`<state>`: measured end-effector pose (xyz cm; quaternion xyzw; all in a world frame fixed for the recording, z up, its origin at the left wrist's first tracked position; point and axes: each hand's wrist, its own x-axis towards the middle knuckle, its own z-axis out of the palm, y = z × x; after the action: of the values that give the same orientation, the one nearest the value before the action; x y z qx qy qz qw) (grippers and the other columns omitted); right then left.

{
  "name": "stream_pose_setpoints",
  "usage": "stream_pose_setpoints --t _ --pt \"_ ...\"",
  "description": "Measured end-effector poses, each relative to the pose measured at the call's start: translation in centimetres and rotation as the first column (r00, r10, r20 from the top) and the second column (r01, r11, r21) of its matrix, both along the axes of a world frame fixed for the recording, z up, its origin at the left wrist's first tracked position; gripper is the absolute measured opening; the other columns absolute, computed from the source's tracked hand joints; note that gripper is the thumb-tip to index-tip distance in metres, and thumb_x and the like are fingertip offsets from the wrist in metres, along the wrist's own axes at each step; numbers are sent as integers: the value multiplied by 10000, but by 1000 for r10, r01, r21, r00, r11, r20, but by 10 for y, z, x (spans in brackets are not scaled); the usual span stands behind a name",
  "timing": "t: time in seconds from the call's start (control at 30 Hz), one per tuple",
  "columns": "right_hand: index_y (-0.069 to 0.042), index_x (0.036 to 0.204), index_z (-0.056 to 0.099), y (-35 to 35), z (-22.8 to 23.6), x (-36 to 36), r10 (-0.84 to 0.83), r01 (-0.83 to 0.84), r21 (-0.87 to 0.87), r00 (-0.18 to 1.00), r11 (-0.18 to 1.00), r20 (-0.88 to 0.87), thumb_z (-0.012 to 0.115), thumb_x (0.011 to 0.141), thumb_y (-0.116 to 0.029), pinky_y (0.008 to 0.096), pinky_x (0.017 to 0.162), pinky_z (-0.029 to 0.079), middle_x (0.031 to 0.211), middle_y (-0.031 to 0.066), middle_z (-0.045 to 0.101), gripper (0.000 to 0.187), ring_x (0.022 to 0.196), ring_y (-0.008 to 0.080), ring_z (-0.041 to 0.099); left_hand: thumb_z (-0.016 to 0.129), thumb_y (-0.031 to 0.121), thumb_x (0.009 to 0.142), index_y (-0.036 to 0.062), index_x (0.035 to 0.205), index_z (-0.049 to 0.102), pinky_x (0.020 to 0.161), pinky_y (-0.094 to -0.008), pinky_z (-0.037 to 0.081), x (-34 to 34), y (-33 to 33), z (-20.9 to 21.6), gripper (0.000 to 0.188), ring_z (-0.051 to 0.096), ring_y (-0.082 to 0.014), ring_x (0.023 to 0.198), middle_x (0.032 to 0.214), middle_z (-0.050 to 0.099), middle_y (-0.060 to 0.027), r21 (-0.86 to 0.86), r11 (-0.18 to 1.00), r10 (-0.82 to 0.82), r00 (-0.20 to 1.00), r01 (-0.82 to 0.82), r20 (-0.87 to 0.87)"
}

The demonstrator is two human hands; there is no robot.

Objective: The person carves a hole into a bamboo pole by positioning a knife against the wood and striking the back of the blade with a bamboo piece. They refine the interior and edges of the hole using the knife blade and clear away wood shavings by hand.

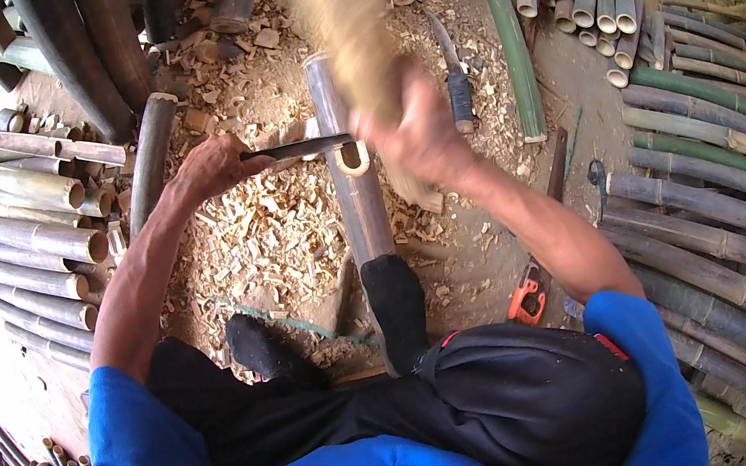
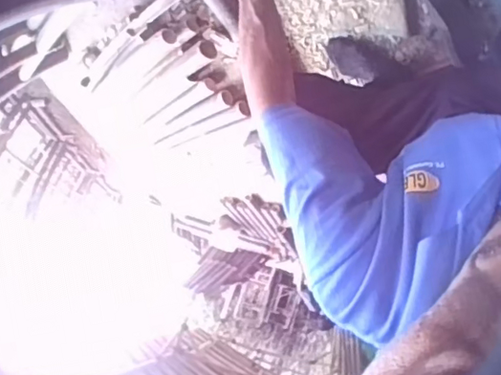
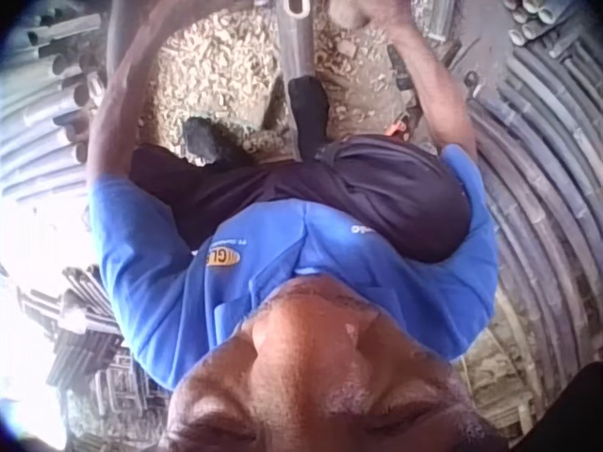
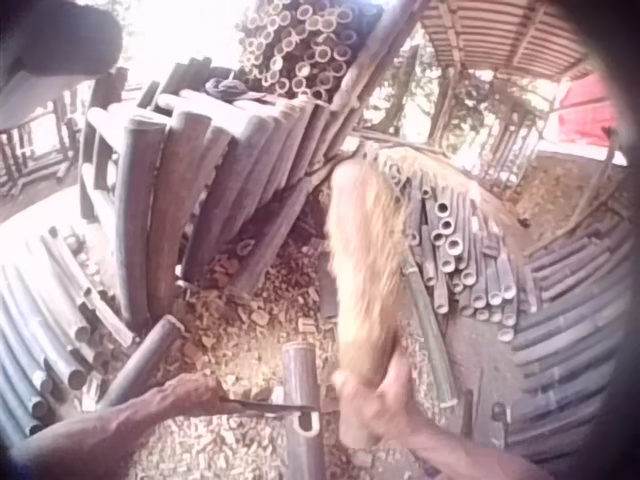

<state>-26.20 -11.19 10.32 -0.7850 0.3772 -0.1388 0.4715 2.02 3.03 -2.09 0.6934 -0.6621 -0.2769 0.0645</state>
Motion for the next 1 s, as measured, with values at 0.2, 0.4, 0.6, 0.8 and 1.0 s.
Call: stream_pose_setpoints --t 0.2,0.4,0.6,0.8,1.0 --pt "135 1471 277 -18 8 2 468 -380 273 706 884 -532 788 743 -317 436 1023 519 1348 343 492 998 1277 395 534 649 709 840 59 740 744 507 -332 520 10 -17 7 664 606 -138 515 646 687 -48 579 812 150 931 77 -334" --pt "29 1511 270 -18 17 -29 50 -56 439 998 897 26 787 747 -245 358 892 570 1218 195 575 962 1037 255 648 668 583 902 87 819 728 481 -372 503 -12 8 6 507 588 -165 520 610 625 -40 339 937 83 996 -85 21" --pt "5 1503 293 -12 10 -65 -89 56 523 995 850 38 764 763 -175 337 691 577 1065 117 606 895 876 190 665 620 534 949 86 802 685 450 -391 471 -44 68 14 476 606 -236 479 590 622 -74 -414 910 -24 1000 25 7" --pt "23 1454 383 4 -2 -101 -159 148 500 987 853 -21 816 802 -283 311 949 480 1255 122 590 841 1105 187 591 581 645 926 90 835 762 404 -385 401 -50 23 16 591 444 -132 389 479 512 -24 -62 985 156 987 -158 -44" --pt "55 1515 248 17 8 -120 -161 168 464 985 870 -54 795 812 -235 307 857 521 1298 149 557 936 1066 197 613 595 642 913 70 878 765 546 -448 493 -47 -4 35 598 622 -271 537 562 611 -123 90 985 143 990 -144 17"
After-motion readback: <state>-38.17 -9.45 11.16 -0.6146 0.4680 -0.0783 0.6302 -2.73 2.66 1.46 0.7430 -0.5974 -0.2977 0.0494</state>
